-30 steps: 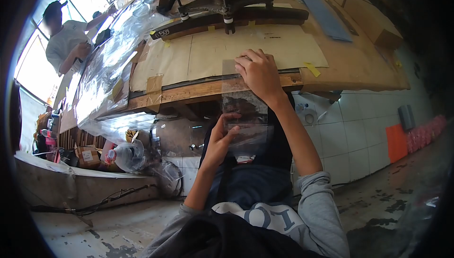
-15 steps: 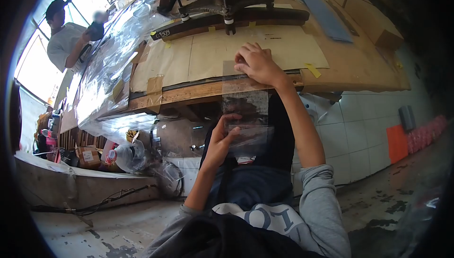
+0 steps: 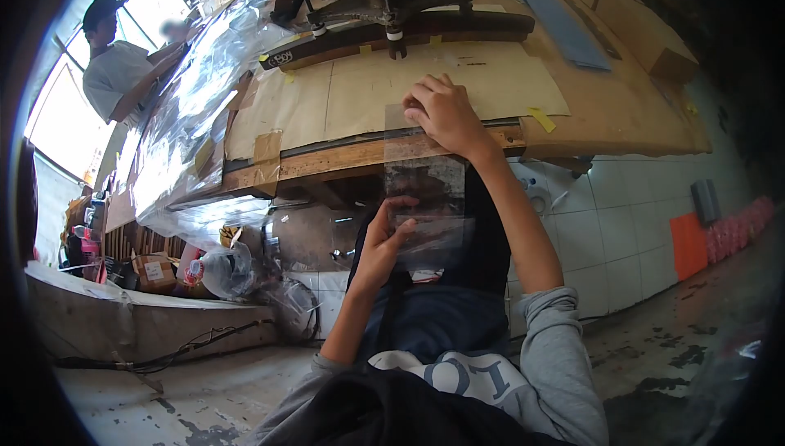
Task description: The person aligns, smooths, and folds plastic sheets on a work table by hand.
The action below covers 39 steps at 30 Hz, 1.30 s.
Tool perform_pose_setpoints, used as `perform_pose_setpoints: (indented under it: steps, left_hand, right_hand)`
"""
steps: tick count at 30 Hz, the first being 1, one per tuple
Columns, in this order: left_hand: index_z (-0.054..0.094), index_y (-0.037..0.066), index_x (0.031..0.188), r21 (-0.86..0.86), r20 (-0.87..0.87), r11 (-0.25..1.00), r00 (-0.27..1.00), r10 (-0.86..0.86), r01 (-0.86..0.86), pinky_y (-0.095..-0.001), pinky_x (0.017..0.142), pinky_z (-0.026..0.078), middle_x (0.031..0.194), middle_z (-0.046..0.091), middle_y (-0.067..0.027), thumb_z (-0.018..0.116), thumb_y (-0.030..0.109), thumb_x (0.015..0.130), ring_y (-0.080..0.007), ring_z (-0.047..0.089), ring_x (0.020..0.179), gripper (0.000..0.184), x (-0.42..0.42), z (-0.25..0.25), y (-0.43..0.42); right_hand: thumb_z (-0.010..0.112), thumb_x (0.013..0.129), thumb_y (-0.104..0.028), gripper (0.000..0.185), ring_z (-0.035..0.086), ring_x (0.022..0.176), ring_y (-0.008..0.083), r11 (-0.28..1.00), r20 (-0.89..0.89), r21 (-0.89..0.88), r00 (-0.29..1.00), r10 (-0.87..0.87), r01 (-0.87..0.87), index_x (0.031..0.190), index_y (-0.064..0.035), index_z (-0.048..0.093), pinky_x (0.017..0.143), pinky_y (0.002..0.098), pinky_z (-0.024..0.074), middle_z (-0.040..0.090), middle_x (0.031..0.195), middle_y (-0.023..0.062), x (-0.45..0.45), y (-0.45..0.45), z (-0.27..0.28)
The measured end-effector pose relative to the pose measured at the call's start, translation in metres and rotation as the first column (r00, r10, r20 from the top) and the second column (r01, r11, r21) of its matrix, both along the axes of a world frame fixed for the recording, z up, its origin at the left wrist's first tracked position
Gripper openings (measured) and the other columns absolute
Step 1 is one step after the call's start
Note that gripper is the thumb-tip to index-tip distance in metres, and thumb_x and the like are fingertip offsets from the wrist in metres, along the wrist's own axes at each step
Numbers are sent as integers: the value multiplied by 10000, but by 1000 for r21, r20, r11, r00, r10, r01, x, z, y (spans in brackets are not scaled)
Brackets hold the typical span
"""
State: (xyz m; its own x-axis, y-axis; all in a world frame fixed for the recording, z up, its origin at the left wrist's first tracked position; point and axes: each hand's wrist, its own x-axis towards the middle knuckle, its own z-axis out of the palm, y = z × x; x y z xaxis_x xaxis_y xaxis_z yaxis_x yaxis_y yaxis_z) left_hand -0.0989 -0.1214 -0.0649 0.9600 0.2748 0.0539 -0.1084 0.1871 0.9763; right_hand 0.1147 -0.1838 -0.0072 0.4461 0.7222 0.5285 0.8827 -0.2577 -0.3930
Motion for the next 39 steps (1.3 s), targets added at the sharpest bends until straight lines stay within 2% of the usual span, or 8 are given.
perform_pose_setpoints:
  steps: [5,8,14,17,27,30,34,39]
  left_hand:
    - [460,3,1172,-11,-7,1000,1000,-6,6,-263,857,448,1038,640,-120,499,31,910,-143,602,977,266,-1,-3,0]
    - [463,6,1170,-16,-3,1000,1000,2,-2,-262,851,450,1044,632,-115,504,34,909,-136,597,976,266,-1,-7,2]
    - [500,19,1147,-58,-22,998,1000,-13,11,-247,852,424,1061,579,-67,547,70,896,-113,555,961,260,-2,-4,2]
    - [506,18,1142,-59,-27,998,1000,-16,14,-241,837,425,1055,577,-64,548,69,896,-102,550,941,254,-3,-3,0]
    - [505,15,1113,-23,15,1000,1000,21,-20,-240,826,430,990,624,-57,546,60,891,-98,563,907,230,0,1,-3]
    - [462,-19,1101,218,18,971,995,97,-99,-322,763,501,963,669,-159,535,-9,865,-237,663,888,247,4,14,-2]
    - [530,-22,961,682,170,710,982,81,-177,-354,742,475,880,653,-151,654,13,738,-396,602,832,257,22,28,16]
    - [606,18,771,898,260,335,959,116,-284,-441,928,375,1173,469,-153,709,19,595,-323,439,1132,203,39,58,35]
  right_hand:
    - [641,813,-359,288,450,1074,293,947,-79,-313,992,-99,70,899,-85,625,926,446,338,581,1025,63,10,-1,19]
    - [603,850,-366,288,462,1066,287,871,183,-438,970,-158,224,920,-87,624,943,474,318,579,1042,68,-3,-2,35]
    - [593,827,-259,184,503,1037,217,948,373,-307,927,33,90,837,-77,619,883,396,412,569,948,51,-4,-3,28]
    - [603,772,-219,126,543,961,195,961,780,-247,615,118,128,787,-94,595,813,334,451,559,888,32,-16,3,22]
    - [566,784,-162,66,579,874,154,941,788,-278,606,110,191,834,-120,573,783,308,457,593,818,7,-22,-18,25]
    - [552,785,-137,88,574,875,162,943,762,-278,640,101,182,867,-111,568,817,321,453,589,822,18,-24,-15,19]
    - [560,800,-145,95,569,835,210,972,674,-231,728,126,46,864,-76,553,803,338,453,579,825,52,-11,-11,13]
    - [592,835,-187,167,567,831,287,982,274,-127,946,173,-143,868,-32,540,789,392,457,565,838,102,12,-14,19]
